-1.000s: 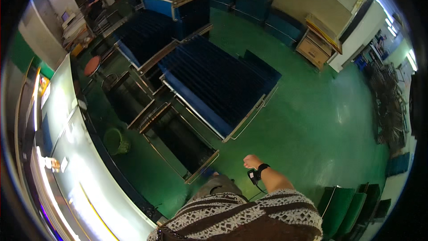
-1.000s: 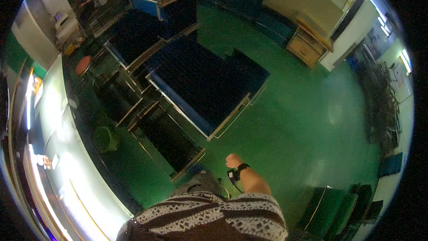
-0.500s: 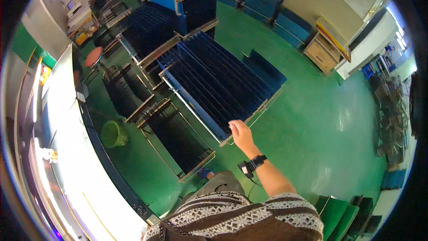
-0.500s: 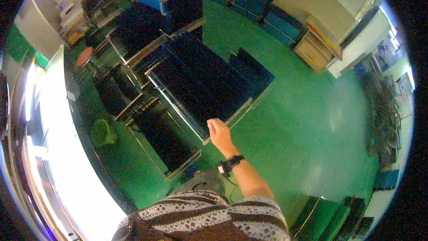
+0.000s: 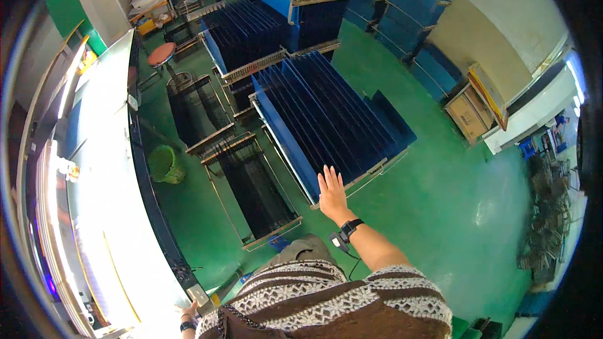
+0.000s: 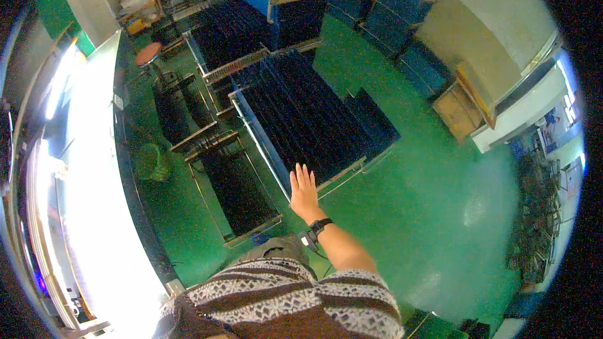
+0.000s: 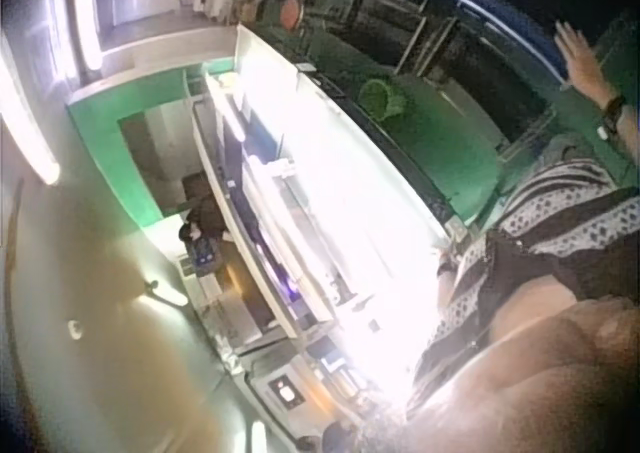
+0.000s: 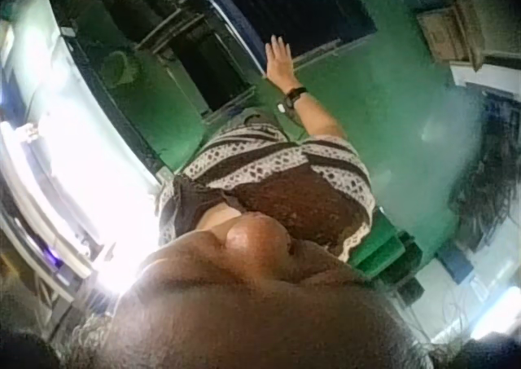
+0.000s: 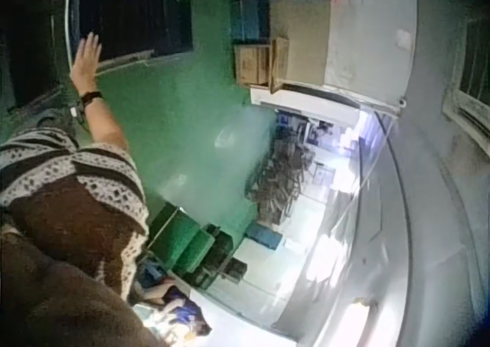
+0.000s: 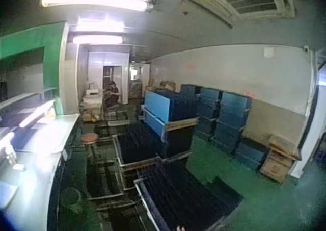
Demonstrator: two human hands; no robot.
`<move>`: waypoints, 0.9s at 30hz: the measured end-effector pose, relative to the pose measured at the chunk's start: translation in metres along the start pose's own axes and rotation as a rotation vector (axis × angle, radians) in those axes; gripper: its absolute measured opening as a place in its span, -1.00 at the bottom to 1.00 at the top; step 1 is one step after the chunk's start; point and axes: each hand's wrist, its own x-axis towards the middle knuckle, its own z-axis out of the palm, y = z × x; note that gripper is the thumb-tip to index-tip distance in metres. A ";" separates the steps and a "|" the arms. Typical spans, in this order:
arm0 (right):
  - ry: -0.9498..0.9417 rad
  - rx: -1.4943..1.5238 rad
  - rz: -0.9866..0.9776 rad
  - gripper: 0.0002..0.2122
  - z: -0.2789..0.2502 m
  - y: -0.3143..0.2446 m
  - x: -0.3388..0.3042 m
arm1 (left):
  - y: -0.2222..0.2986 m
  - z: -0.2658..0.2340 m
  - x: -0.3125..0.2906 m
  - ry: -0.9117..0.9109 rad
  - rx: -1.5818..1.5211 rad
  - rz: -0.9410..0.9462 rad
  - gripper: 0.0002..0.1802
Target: Manually assembling small components onto a grid-like substrate at a workstation.
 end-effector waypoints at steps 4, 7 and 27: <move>-0.094 0.059 -0.007 -0.46 -0.010 -0.016 -0.014 | -0.019 -0.007 0.025 -0.107 0.553 -0.216 0.22; -0.065 0.123 0.035 -0.49 -0.010 -0.019 -0.035 | -0.022 -0.008 0.030 -0.147 0.553 -0.158 0.20; 0.040 0.335 0.290 -0.45 0.013 -0.001 -0.048 | -0.029 0.001 0.030 0.007 -0.079 -0.060 0.39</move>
